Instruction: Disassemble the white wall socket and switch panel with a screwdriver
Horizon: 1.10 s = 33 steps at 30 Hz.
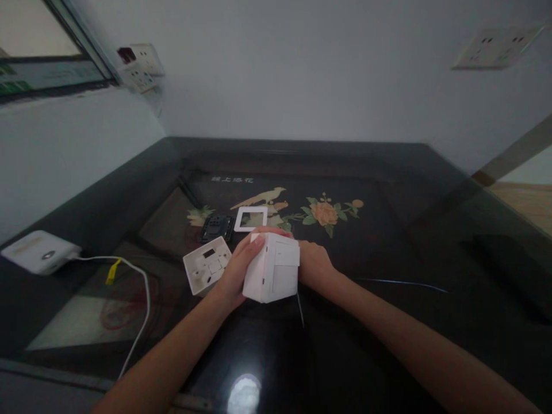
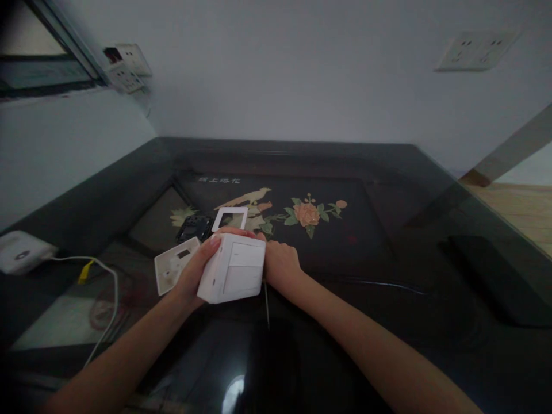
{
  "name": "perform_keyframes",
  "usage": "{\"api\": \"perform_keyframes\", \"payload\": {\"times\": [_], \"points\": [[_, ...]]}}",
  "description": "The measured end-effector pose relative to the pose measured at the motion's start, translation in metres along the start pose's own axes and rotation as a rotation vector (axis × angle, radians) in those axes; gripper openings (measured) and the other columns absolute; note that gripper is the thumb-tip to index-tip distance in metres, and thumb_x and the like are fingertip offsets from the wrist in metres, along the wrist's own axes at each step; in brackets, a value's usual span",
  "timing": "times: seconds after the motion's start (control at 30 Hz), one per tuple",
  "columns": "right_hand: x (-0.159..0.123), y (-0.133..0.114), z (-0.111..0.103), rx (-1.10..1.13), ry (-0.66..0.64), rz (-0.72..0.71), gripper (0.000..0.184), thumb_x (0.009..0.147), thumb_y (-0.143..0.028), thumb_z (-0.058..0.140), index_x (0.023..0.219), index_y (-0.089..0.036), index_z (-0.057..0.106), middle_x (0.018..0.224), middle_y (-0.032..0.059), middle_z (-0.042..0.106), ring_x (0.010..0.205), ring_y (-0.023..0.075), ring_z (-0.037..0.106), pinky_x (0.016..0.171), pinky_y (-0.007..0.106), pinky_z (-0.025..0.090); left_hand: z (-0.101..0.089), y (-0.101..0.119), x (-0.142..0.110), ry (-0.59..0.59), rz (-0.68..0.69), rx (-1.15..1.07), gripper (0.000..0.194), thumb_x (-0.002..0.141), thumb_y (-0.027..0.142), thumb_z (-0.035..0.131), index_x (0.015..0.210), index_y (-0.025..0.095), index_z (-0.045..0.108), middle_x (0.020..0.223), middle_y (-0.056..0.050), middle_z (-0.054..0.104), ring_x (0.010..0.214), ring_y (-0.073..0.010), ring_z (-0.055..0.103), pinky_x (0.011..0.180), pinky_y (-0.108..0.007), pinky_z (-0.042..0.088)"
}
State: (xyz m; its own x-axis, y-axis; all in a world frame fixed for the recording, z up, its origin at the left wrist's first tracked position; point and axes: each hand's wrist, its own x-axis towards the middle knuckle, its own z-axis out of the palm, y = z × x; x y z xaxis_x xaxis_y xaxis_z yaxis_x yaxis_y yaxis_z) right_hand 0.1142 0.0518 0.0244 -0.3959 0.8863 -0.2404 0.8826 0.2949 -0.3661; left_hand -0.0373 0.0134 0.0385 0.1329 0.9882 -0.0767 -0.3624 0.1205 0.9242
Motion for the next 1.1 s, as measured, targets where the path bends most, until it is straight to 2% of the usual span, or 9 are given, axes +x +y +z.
{"api": "perform_keyframes", "payload": {"times": [0.13,0.23,0.3,0.4,0.53,0.73,0.9,1.0,1.1], "points": [[-0.004,0.024,-0.008,0.355,0.092,0.064,0.035,0.093,-0.034,0.061,0.123,-0.016,0.057,0.111,0.0071,0.064,0.094,0.0188,0.064,0.081,0.039,0.056,0.006,-0.003,-0.003,-0.003,-0.061,0.039,0.046,0.075,0.058,0.071,0.096,0.018,0.069,0.102,-0.007,0.072,0.084,-0.0217,0.067,0.069,-0.028,0.053],[-0.018,0.048,-0.017,0.701,0.159,0.106,0.038,0.090,-0.033,0.059,0.123,-0.015,0.057,0.081,0.0008,0.062,0.069,0.0133,0.060,0.062,0.027,0.051,0.011,-0.007,-0.006,-0.003,-0.122,0.100,0.042,0.078,0.055,0.072,0.095,0.018,0.070,0.091,-0.005,0.071,0.075,-0.0167,0.063,0.063,-0.024,0.049],[-0.037,0.059,-0.020,0.940,0.180,0.137,0.041,0.089,-0.041,0.056,0.120,-0.014,0.059,0.067,-0.0028,0.054,0.054,0.0104,0.051,0.049,0.023,0.043,0.015,-0.010,-0.008,-0.007,-0.154,0.151,0.040,0.077,0.053,0.074,0.094,0.017,0.070,0.084,-0.004,0.069,0.068,-0.0148,0.059,0.058,-0.022,0.044],[-0.068,0.066,-0.016,1.230,0.212,0.187,0.051,0.082,-0.054,0.061,0.113,-0.013,0.063,0.061,-0.0046,0.047,0.047,0.0078,0.042,0.041,0.021,0.035,0.022,-0.012,-0.012,-0.015,-0.180,0.219,0.039,0.076,0.052,0.075,0.094,0.018,0.072,0.081,-0.003,0.068,0.066,-0.0143,0.056,0.055,-0.022,0.039],[-0.093,0.069,-0.006,1.481,0.257,0.256,0.046,0.073,-0.051,0.075,0.100,-0.014,0.069,0.059,-0.0042,0.049,0.045,0.0063,0.042,0.039,0.019,0.033,0.033,-0.015,-0.015,-0.054,-0.122,0.356,0.035,0.080,0.053,0.070,0.092,0.021,0.074,0.083,-0.003,0.067,0.067,-0.0154,0.054,0.056,-0.023,0.037],[-0.094,0.080,-0.011,1.700,0.383,0.316,0.040,0.067,-0.043,0.083,0.097,-0.020,0.068,0.067,-0.0028,0.060,0.054,0.0099,0.057,0.048,0.022,0.049,0.041,-0.022,-0.013,-0.059,-0.107,0.458,0.037,0.085,0.054,0.060,0.096,0.020,0.071,0.085,-0.004,0.067,0.070,-0.0176,0.056,0.060,-0.025,0.040],[-0.095,0.087,-0.015,1.762,0.442,0.350,0.032,0.069,-0.035,0.080,0.093,-0.023,0.064,0.071,-0.0021,0.066,0.061,0.0157,0.067,0.062,0.032,0.059,0.040,-0.024,-0.014,-0.086,-0.083,0.470,0.031,0.084,0.048,0.064,0.097,0.020,0.071,0.097,-0.005,0.070,0.085,-0.0212,0.060,0.072,-0.028,0.043],[-0.092,0.090,-0.021,1.818,0.483,0.349,0.019,0.074,-0.028,0.070,0.091,-0.025,0.061,0.075,-0.0016,0.066,0.067,0.0168,0.068,0.069,0.036,0.060,0.039,-0.026,-0.015,-0.100,-0.092,0.434,0.031,0.084,0.047,0.065,0.099,0.020,0.069,0.101,-0.006,0.070,0.087,-0.0220,0.061,0.072,-0.029,0.045],[-0.085,0.090,-0.041,1.853,0.521,0.320,0.011,0.075,-0.022,0.061,0.085,-0.025,0.057,0.073,-0.0024,0.060,0.064,0.0134,0.062,0.066,0.032,0.058,0.043,-0.033,-0.014,-0.079,-0.094,0.387,0.030,0.084,0.047,0.065,0.098,0.020,0.068,0.099,-0.005,0.069,0.082,-0.0199,0.060,0.067,-0.027,0.044]]}}
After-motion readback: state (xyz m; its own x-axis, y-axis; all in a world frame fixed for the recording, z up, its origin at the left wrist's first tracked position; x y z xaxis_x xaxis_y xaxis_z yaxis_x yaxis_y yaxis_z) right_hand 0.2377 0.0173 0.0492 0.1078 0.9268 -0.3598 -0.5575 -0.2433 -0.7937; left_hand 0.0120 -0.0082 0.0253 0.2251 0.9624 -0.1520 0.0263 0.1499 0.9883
